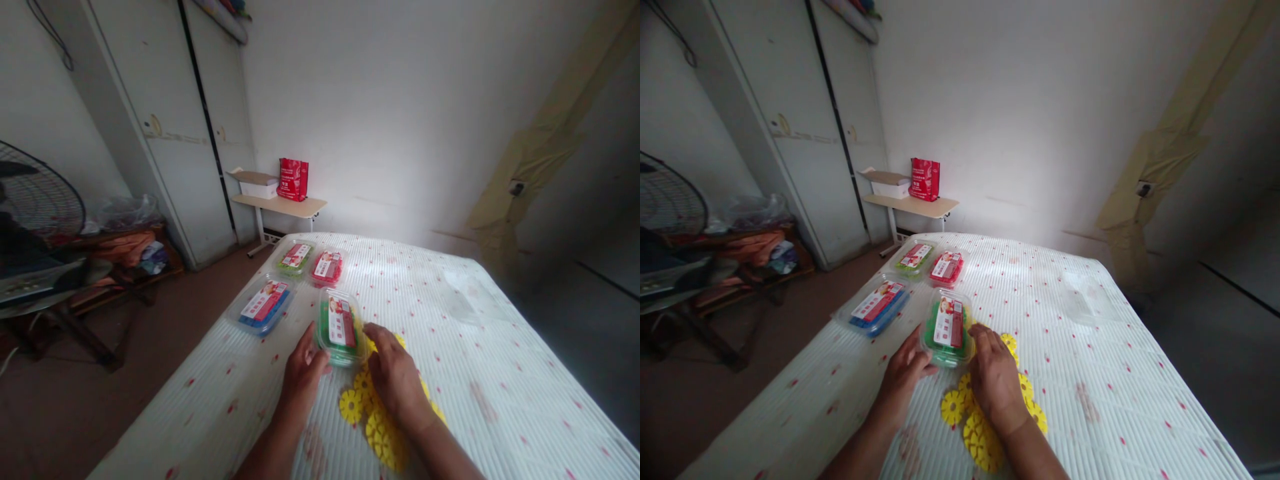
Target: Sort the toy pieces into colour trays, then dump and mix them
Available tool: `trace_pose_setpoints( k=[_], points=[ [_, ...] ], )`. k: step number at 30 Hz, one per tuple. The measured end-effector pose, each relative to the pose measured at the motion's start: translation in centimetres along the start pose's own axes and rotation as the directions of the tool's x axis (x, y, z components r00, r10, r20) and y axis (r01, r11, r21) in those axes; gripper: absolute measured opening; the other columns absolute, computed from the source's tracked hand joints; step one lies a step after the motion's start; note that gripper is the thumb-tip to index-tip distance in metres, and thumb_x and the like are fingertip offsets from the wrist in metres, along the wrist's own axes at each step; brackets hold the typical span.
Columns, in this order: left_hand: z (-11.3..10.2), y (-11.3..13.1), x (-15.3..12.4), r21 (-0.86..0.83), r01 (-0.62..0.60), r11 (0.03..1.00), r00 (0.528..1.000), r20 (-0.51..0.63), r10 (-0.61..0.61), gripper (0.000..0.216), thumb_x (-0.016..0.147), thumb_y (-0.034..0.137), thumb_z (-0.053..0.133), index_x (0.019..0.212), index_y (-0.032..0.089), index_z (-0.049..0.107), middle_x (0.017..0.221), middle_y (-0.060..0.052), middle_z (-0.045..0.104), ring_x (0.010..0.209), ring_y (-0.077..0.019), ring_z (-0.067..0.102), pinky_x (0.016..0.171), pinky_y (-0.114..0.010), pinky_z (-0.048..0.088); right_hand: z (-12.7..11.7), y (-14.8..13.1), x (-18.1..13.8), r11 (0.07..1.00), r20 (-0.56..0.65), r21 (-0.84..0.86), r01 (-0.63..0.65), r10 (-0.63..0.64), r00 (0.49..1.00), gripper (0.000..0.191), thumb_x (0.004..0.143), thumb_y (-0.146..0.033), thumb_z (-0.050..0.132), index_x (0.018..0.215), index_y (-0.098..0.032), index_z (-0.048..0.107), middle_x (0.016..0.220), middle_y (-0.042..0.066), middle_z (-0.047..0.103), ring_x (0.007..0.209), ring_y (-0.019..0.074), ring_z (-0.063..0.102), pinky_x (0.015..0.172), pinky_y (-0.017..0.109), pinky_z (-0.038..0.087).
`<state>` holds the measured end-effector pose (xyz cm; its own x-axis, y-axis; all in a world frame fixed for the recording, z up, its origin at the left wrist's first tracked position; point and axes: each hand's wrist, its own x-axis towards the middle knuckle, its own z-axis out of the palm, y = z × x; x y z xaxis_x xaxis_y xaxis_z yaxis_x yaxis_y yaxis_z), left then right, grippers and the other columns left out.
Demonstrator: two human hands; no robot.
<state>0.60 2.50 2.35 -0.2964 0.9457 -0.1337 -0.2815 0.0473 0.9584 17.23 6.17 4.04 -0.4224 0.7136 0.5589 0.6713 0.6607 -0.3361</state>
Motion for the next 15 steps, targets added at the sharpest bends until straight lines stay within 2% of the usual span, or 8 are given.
trace_pose_setpoints(
  k=[2, 5, 8, 12, 15],
  points=[
    [0.0, -0.1, 0.0, -0.013, -0.015, 1.000, 1.000, 0.005, 0.015, 0.061, 0.077, 0.026, 0.054, 0.134, 0.018, 0.037, 0.115, -0.010, 0.061, 0.094, -0.0218, 0.062, 0.068, -0.029, 0.053, -0.4, -0.4, -0.1, 0.998, 0.052, 0.052, 0.032, -0.034, 0.998, 0.037, 0.078, -0.010, 0.045, 0.113, -0.017, 0.049, 0.120, 0.012, 0.055, 0.109, 0.0211, 0.053, 0.089, 0.039, 0.048],
    [-0.2, -0.1, 0.1, -0.018, -0.003, 1.000, 1.000, 0.017, 0.003, 0.061, 0.075, 0.025, 0.056, 0.133, 0.020, 0.040, 0.114, -0.009, 0.062, 0.093, -0.0221, 0.062, 0.068, -0.029, 0.053, -0.6, -0.8, -0.2, 1.000, 0.052, 0.002, 0.030, -0.030, 0.998, 0.035, 0.079, -0.024, 0.054, 0.112, -0.016, 0.052, 0.124, 0.015, 0.053, 0.110, 0.0250, 0.052, 0.088, 0.043, 0.049],
    [-0.3, 0.0, 0.1, -0.026, 0.016, 1.000, 1.000, 0.016, -0.015, 0.062, 0.072, 0.025, 0.057, 0.132, 0.019, 0.041, 0.113, -0.009, 0.063, 0.092, -0.0230, 0.062, 0.067, -0.030, 0.053, -0.4, -0.8, -0.3, 0.991, -0.003, -0.119, 0.068, -0.069, 0.998, 0.033, 0.081, -0.029, 0.054, 0.110, -0.014, 0.054, 0.117, 0.016, 0.059, 0.102, 0.0250, 0.058, 0.082, 0.040, 0.052],
    [-0.4, 0.0, 0.1, -0.023, -0.014, 1.000, 0.999, 0.033, 0.015, 0.059, 0.073, 0.028, 0.056, 0.130, 0.019, 0.044, 0.113, -0.009, 0.063, 0.092, -0.0237, 0.063, 0.067, -0.030, 0.053, 0.1, -0.9, -0.5, 0.937, -0.095, -0.307, 0.168, -0.206, 0.974, 0.024, 0.086, -0.025, 0.049, 0.104, -0.013, 0.059, 0.103, 0.015, 0.067, 0.079, 0.0205, 0.065, 0.066, 0.033, 0.054],
    [-0.4, 0.0, 0.1, -0.016, -0.019, 1.000, 0.999, 0.048, 0.020, 0.059, 0.072, 0.028, 0.057, 0.129, 0.019, 0.045, 0.114, -0.008, 0.063, 0.091, -0.0232, 0.063, 0.066, -0.029, 0.053, 0.5, -1.0, -0.6, 0.915, -0.095, -0.344, 0.208, -0.255, 0.962, 0.022, 0.086, -0.021, 0.048, 0.104, -0.014, 0.060, 0.102, 0.014, 0.068, 0.075, 0.0186, 0.064, 0.064, 0.031, 0.053]
  ],
)
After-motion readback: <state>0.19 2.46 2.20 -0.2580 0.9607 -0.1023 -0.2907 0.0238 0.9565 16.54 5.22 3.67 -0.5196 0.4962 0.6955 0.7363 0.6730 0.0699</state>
